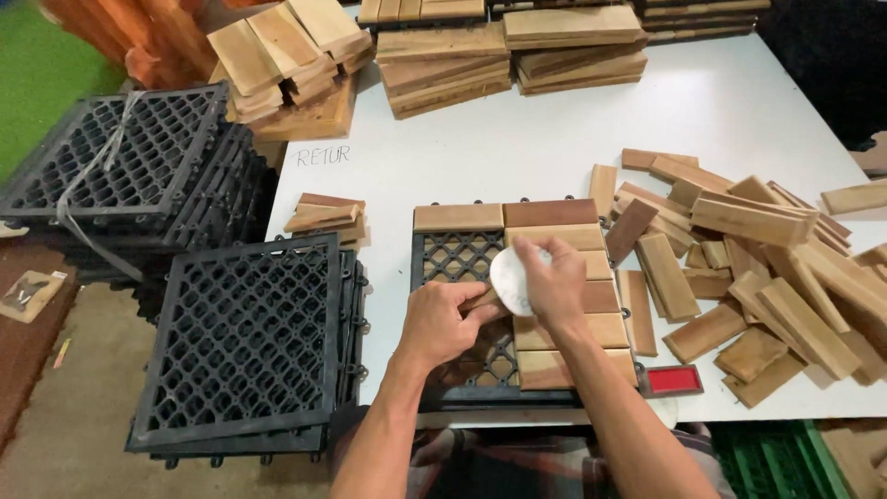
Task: Sanding wooden slats and assembling them into a plastic interlocking grid to create floor tiles.
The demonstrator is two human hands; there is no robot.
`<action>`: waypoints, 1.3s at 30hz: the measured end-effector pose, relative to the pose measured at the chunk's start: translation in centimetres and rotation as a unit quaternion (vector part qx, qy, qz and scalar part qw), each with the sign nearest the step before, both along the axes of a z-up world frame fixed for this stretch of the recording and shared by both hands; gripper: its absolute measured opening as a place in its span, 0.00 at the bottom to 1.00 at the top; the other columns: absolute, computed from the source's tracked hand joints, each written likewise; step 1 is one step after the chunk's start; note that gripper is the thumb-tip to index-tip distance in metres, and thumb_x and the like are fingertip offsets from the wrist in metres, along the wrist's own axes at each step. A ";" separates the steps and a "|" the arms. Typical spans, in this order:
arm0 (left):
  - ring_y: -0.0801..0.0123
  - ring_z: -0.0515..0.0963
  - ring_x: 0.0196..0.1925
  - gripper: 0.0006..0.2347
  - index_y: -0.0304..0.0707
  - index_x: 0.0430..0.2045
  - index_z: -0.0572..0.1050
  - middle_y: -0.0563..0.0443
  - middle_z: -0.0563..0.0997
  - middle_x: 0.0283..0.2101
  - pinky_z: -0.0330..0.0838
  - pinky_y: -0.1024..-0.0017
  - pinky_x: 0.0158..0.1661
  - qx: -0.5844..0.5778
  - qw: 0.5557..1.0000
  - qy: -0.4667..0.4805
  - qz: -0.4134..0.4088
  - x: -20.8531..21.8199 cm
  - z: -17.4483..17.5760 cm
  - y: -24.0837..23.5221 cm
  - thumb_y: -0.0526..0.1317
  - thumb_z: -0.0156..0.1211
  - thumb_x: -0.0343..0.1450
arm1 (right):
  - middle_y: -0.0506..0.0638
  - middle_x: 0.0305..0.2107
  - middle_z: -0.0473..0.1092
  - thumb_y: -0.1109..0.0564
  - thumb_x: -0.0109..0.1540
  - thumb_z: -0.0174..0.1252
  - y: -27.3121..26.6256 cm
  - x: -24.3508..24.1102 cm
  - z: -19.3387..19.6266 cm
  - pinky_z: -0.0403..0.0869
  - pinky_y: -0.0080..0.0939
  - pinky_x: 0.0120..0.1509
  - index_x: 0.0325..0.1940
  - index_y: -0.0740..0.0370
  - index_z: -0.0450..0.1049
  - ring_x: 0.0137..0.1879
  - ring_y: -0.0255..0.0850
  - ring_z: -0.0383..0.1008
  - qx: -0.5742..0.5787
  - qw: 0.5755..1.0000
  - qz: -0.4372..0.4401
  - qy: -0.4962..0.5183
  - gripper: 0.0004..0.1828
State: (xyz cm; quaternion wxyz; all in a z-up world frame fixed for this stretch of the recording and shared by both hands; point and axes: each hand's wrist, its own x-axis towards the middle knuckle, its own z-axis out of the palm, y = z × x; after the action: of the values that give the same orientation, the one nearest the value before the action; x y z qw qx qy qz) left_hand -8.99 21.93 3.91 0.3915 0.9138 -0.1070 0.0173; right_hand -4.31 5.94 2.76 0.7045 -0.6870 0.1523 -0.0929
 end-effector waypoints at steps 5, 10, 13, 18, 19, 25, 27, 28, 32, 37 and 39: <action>0.46 0.82 0.31 0.08 0.52 0.23 0.82 0.49 0.81 0.20 0.75 0.61 0.37 -0.047 0.999 0.009 0.017 0.8 -1.7 0.6 0.51 0.66 0.64 | 0.50 0.18 0.71 0.53 0.60 0.70 0.2 -0.7 0.7 0.70 0.31 0.22 0.31 0.62 0.77 0.22 0.33 0.71 0.022 0.999 -0.020 -0.016 0.11; 0.39 0.82 0.35 0.10 0.46 0.30 0.85 0.43 0.84 0.25 0.75 0.55 0.41 -0.059 0.997 0.054 0.001 0.3 -0.3 0.3 0.48 0.67 0.63 | 0.53 0.21 0.72 0.45 0.58 0.71 -1.1 1.0 -0.9 0.69 0.42 0.28 0.35 0.53 0.83 0.27 0.39 0.72 -0.134 0.990 -0.045 0.003 0.11; 0.43 0.83 0.35 0.10 0.47 0.30 0.85 0.46 0.84 0.25 0.76 0.57 0.41 -0.081 0.995 0.057 0.012 -0.3 0.9 0.4 0.49 0.68 0.63 | 0.51 0.18 0.73 0.51 0.64 0.66 -0.5 -0.1 1.2 0.76 0.33 0.22 0.33 0.63 0.75 0.21 0.36 0.76 0.102 0.993 -0.050 -0.004 0.13; 0.45 0.81 0.29 0.10 0.49 0.23 0.83 0.47 0.81 0.20 0.75 0.60 0.38 -0.050 0.997 0.058 -0.008 -0.6 0.5 0.3 0.52 0.68 0.63 | 0.47 0.24 0.76 0.37 0.55 0.72 -0.8 0.8 -2.2 0.74 0.39 0.32 0.37 0.44 0.84 0.30 0.38 0.76 -0.127 0.985 0.031 0.112 0.15; 0.45 0.81 0.29 0.10 0.49 0.23 0.83 0.47 0.81 0.20 0.75 0.60 0.38 -0.048 0.997 0.057 -0.007 -0.7 1.0 0.3 0.52 0.68 0.63 | 0.47 0.24 0.76 0.37 0.55 0.72 -0.9 0.5 -1.1 0.74 0.39 0.32 0.37 0.44 0.84 0.30 0.38 0.76 -0.126 0.985 0.032 0.111 0.15; 0.61 0.77 0.19 0.05 0.55 0.16 0.81 0.58 0.75 0.12 0.71 0.70 0.32 -0.002 1.000 0.004 0.027 -0.2 -0.6 0.0 0.47 0.68 0.63 | 0.54 0.17 0.73 0.52 0.55 0.74 -0.2 -1.1 0.4 0.73 0.39 0.19 0.33 0.62 0.80 0.21 0.38 0.75 -0.008 0.998 0.046 0.051 0.13; 0.44 0.83 0.30 0.05 0.50 0.27 0.85 0.49 0.83 0.21 0.76 0.59 0.36 -0.017 0.999 -0.017 0.022 -0.5 0.3 0.0 0.44 0.68 0.64 | 0.53 0.24 0.74 0.41 0.56 0.72 -1.2 1.3 -3.3 0.73 0.45 0.32 0.37 0.48 0.83 0.30 0.45 0.77 -0.171 0.983 -0.023 0.059 0.14; 0.44 0.83 0.30 0.05 0.50 0.27 0.85 0.49 0.83 0.21 0.76 0.59 0.36 -0.014 1.000 -0.018 0.021 -0.3 0.6 0.1 0.44 0.68 0.64 | 0.53 0.24 0.74 0.41 0.56 0.72 -1.0 0.7 -0.9 0.73 0.45 0.32 0.37 0.48 0.83 0.30 0.45 0.77 -0.169 0.984 -0.024 0.057 0.14; 0.55 0.81 0.28 0.03 0.56 0.25 0.84 0.55 0.81 0.19 0.74 0.66 0.35 -0.034 0.998 -0.033 0.036 0.5 -1.0 0.2 0.46 0.68 0.64 | 0.50 0.17 0.71 0.51 0.58 0.71 0.0 -1.3 2.3 0.71 0.33 0.21 0.32 0.61 0.79 0.21 0.33 0.71 -0.004 1.000 -0.007 0.012 0.12; 0.41 0.81 0.29 0.06 0.49 0.27 0.84 0.44 0.80 0.19 0.74 0.61 0.31 -0.074 0.996 -0.042 0.031 -0.3 -0.3 0.0 0.47 0.69 0.64 | 0.53 0.20 0.70 0.45 0.58 0.71 -2.2 1.2 -1.5 0.68 0.43 0.29 0.33 0.54 0.82 0.26 0.39 0.70 -0.161 0.987 -0.026 0.005 0.12; 0.53 0.86 0.33 0.08 0.53 0.30 0.85 0.48 0.84 0.23 0.77 0.66 0.33 -0.122 0.990 -0.063 0.044 -0.2 1.0 0.1 0.48 0.71 0.63 | 0.51 0.24 0.74 0.45 0.62 0.67 -2.7 1.8 -0.8 0.77 0.35 0.26 0.39 0.57 0.79 0.26 0.34 0.76 -0.011 0.995 -0.095 0.026 0.14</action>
State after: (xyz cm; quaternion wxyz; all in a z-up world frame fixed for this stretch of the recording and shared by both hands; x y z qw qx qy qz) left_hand -9.23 22.07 4.87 0.4914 0.8600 -0.0886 0.1053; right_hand -2.56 3.21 1.96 0.6809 -0.6791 0.2340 -0.1428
